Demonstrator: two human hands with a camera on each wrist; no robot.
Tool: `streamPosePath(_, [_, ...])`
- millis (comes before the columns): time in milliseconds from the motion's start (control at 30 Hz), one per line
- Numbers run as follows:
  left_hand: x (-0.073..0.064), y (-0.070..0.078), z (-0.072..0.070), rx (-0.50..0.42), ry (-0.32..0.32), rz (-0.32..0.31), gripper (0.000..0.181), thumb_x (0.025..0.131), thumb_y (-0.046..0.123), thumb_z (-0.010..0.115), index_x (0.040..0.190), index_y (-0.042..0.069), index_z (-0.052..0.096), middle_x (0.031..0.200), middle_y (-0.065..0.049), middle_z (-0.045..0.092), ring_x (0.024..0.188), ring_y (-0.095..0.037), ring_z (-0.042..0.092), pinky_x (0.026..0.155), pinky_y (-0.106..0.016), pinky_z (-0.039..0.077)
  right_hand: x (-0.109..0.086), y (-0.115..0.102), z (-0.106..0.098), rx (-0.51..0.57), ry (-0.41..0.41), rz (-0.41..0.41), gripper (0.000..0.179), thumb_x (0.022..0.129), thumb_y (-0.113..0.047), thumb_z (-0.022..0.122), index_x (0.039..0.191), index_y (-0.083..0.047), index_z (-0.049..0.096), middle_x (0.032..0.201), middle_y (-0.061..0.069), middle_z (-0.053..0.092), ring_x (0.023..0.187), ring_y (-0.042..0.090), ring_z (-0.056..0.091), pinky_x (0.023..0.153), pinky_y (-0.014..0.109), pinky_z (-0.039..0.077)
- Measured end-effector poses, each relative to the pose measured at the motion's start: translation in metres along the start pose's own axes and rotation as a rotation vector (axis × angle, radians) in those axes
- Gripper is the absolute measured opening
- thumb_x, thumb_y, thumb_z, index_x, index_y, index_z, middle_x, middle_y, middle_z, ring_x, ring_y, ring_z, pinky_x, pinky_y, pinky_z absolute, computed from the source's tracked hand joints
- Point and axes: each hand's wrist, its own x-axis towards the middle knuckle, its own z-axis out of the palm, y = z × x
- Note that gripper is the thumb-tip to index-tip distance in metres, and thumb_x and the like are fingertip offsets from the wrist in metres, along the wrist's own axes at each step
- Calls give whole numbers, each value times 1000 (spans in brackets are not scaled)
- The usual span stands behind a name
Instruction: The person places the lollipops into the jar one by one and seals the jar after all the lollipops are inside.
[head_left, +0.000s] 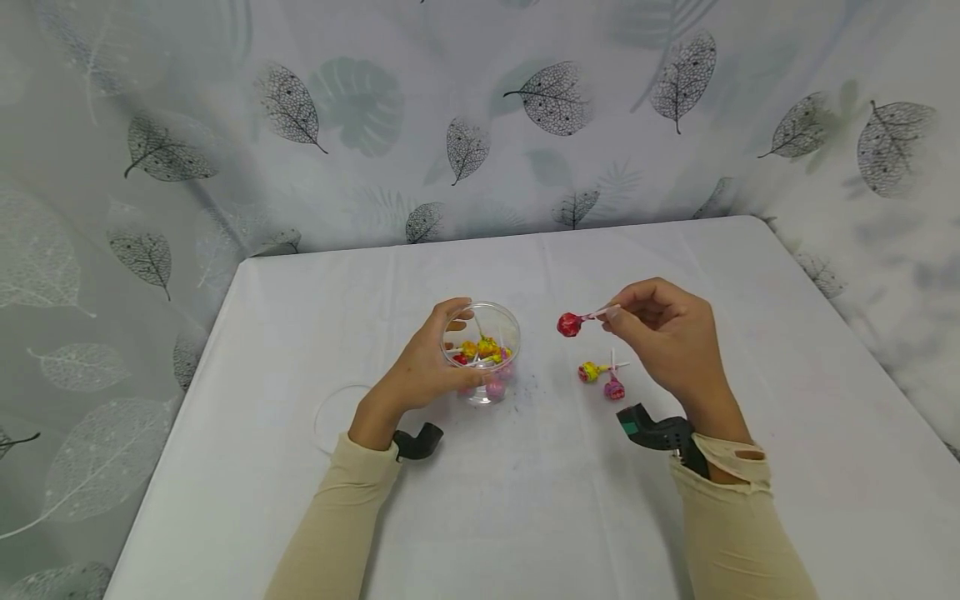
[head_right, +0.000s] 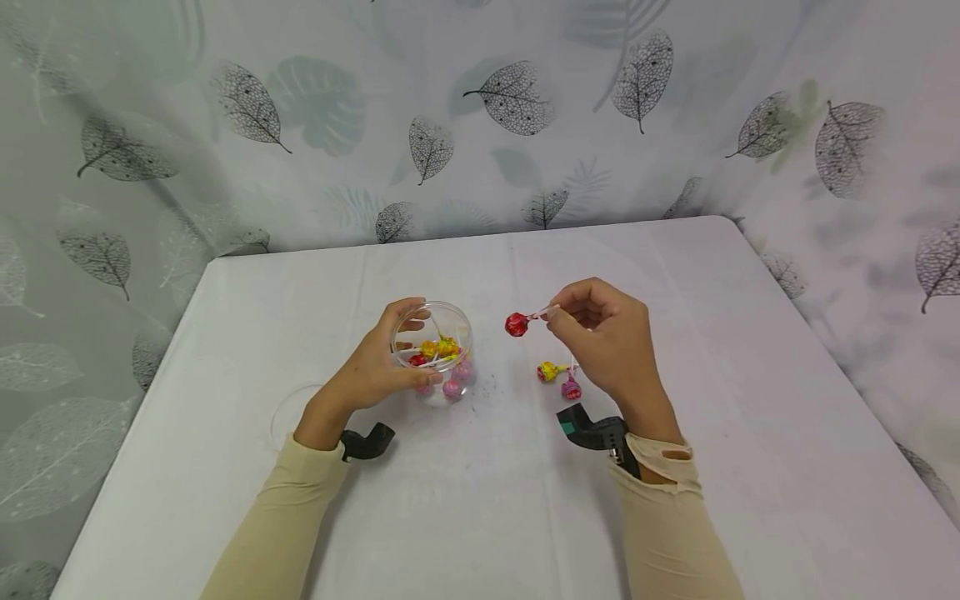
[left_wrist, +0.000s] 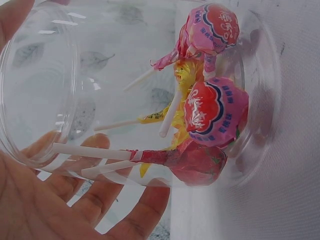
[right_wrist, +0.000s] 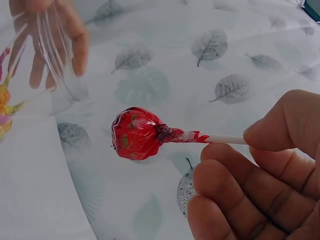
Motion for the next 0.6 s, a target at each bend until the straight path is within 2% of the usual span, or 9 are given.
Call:
streamPosePath(133, [0, 0, 0, 9, 3, 2, 97, 71, 39, 85, 147, 32, 27, 143, 5, 43, 134, -29, 40, 100, -55, 41, 0, -2, 3, 35, -5, -11, 4, 90, -3, 65, 94, -4, 66, 87, 7, 70, 77, 16, 70, 73, 22, 56])
streamPosePath(267, [1, 0, 1, 17, 6, 5, 99, 70, 40, 86, 148, 29, 26, 145, -2, 43, 134, -28, 41, 101, -55, 41, 1, -4, 6, 48, -9, -23, 4, 90, -2, 65, 93, -3, 66, 87, 8, 70, 77, 16, 69, 73, 22, 56])
streamPosePath(400, [2, 0, 1, 28, 13, 6, 101, 69, 41, 87, 149, 27, 27, 145, -2, 43, 133, -26, 41, 101, -56, 41, 1, -6, 9, 56, -12, -22, 4, 90, -2, 65, 93, -3, 67, 86, 7, 70, 76, 15, 69, 73, 22, 56])
streamPosePath(600, [1, -1, 1, 11, 15, 13, 100, 69, 41, 87, 148, 28, 27, 145, -3, 43, 133, -30, 41, 101, -56, 40, 3, -7, 14, 82, -24, -43, 6, 89, 1, 64, 95, 0, 67, 86, 9, 70, 76, 15, 69, 73, 22, 56])
